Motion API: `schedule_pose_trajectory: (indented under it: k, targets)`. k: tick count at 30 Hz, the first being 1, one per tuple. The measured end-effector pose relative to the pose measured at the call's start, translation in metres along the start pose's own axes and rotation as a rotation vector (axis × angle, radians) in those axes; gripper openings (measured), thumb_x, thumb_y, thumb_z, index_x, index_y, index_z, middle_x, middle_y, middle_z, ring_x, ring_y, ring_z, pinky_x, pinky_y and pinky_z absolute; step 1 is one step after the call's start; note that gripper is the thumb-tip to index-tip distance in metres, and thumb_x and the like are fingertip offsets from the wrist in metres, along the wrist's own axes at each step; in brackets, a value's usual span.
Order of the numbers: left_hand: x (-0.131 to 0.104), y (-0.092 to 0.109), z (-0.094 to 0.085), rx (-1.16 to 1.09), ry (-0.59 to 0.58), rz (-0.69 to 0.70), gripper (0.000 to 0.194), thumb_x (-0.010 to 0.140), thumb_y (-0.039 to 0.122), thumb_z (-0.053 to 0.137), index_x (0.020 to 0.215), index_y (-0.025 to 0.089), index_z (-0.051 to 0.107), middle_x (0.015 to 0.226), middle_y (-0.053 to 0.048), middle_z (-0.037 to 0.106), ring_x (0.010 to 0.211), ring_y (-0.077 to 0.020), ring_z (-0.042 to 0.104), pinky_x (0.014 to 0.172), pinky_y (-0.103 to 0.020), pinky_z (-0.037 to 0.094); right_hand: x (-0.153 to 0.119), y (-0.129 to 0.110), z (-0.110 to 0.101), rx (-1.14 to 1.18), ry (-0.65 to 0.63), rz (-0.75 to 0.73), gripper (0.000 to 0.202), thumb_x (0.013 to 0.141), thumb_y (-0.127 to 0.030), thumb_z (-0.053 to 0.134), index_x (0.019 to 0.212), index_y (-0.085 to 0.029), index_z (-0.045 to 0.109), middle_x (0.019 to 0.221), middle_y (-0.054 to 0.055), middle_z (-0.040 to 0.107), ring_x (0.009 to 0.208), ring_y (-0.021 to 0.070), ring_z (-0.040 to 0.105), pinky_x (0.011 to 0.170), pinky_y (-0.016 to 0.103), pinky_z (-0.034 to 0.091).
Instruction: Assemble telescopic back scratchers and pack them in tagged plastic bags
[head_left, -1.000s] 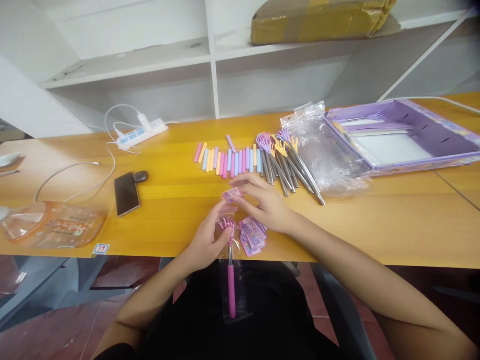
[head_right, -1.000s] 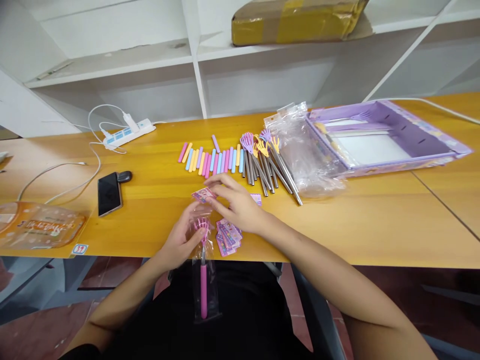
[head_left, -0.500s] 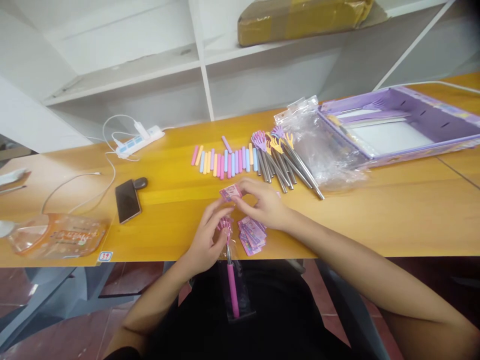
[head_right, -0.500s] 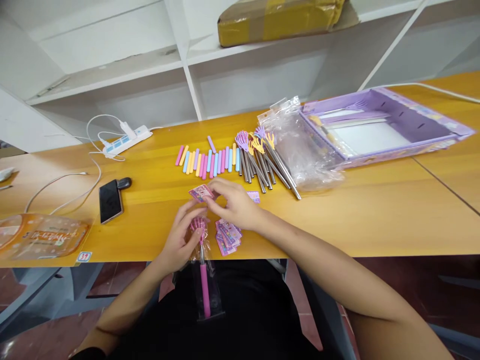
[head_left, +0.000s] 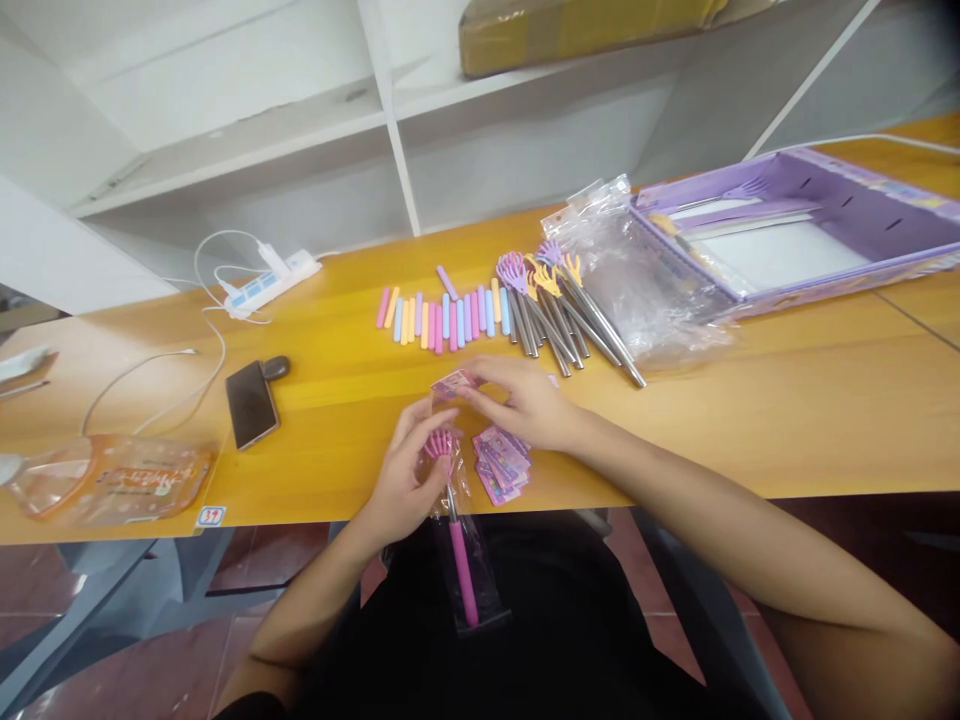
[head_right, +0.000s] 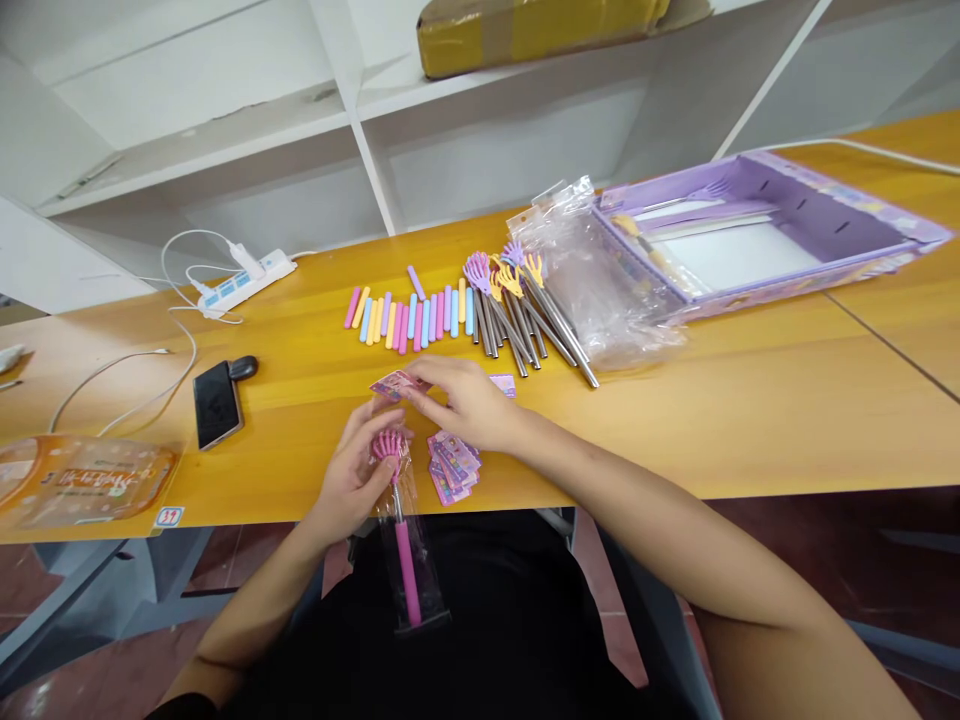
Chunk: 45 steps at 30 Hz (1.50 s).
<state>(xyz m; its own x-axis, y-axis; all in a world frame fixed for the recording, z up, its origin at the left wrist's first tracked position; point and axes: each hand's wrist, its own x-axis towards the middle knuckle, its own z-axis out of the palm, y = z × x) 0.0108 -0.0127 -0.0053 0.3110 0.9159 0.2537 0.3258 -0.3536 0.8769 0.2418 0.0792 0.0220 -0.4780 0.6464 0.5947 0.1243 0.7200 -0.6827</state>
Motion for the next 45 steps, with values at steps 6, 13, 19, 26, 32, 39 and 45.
schedule_pose_trajectory:
  k: [6,13,19,26,32,39,45]
  targets:
    - [0.0,0.003,0.0,0.025,-0.008,0.036,0.05,0.109,0.032,0.059,0.158,0.035,0.055,0.16,-0.014,0.047,0.139,-0.033,0.059,0.125,-0.061,0.047,-0.001,0.001,0.003,-0.027,0.082,-0.054,0.015,0.112,-0.025,0.06,0.113,-0.021,0.074,0.108,0.005,0.083,0.099,0.0174,0.078,0.089,0.033,0.061]
    - [-0.002,0.001,0.006,-0.196,0.013,0.011,0.072,0.109,0.033,0.062,0.172,0.038,0.028,0.164,-0.015,0.045,0.123,-0.0291,0.069,0.113,-0.058,0.057,0.0,0.001,0.0,-0.122,0.042,-0.099,0.018,0.112,-0.027,0.058,0.097,-0.02,0.065,0.085,0.002,0.066,0.076,0.0153,0.063,0.072,0.03,0.052]
    - [-0.004,-0.003,0.009,-0.21,0.011,0.017,0.078,0.108,0.033,0.064,0.172,0.039,0.02,0.174,-0.015,0.03,0.131,-0.0303,0.066,0.117,-0.06,0.055,0.003,0.0,0.002,-0.098,0.055,-0.154,0.017,0.114,-0.023,0.052,0.106,-0.019,0.066,0.101,0.007,0.066,0.094,0.0194,0.065,0.084,0.036,0.056]
    - [-0.005,-0.007,0.012,-0.246,-0.064,0.051,0.066,0.111,0.028,0.057,0.165,0.037,0.02,0.161,-0.015,0.043,0.136,-0.028,0.062,0.12,-0.06,0.052,0.005,0.002,0.002,-0.096,0.107,-0.139,0.012,0.111,-0.021,0.061,0.117,-0.021,0.071,0.102,0.005,0.074,0.094,0.0189,0.071,0.084,0.036,0.059]
    - [-0.005,-0.005,0.01,-0.223,-0.056,0.014,0.067,0.11,0.033,0.06,0.165,0.038,0.021,0.17,-0.016,0.033,0.147,-0.0324,0.057,0.12,-0.061,0.053,0.004,0.003,0.002,-0.095,0.092,-0.134,0.017,0.11,-0.021,0.062,0.123,-0.023,0.072,0.102,0.005,0.073,0.089,0.0191,0.069,0.083,0.038,0.06]
    - [-0.005,-0.003,0.01,-0.227,-0.067,0.032,0.061,0.111,0.03,0.058,0.159,0.038,0.021,0.158,-0.015,0.043,0.142,-0.0302,0.062,0.119,-0.062,0.054,0.003,0.005,-0.001,-0.095,0.006,-0.181,0.029,0.11,-0.021,0.06,0.137,-0.027,0.071,0.106,0.006,0.066,0.101,0.0221,0.066,0.088,0.042,0.059]
    - [-0.003,-0.003,0.01,-0.199,-0.056,0.07,0.07,0.109,0.03,0.059,0.164,0.038,0.016,0.169,-0.017,0.033,0.149,-0.0332,0.056,0.122,-0.062,0.051,0.005,0.002,-0.003,-0.028,-0.046,-0.181,0.026,0.11,-0.02,0.06,0.133,-0.024,0.072,0.114,0.008,0.068,0.109,0.0225,0.067,0.095,0.043,0.059]
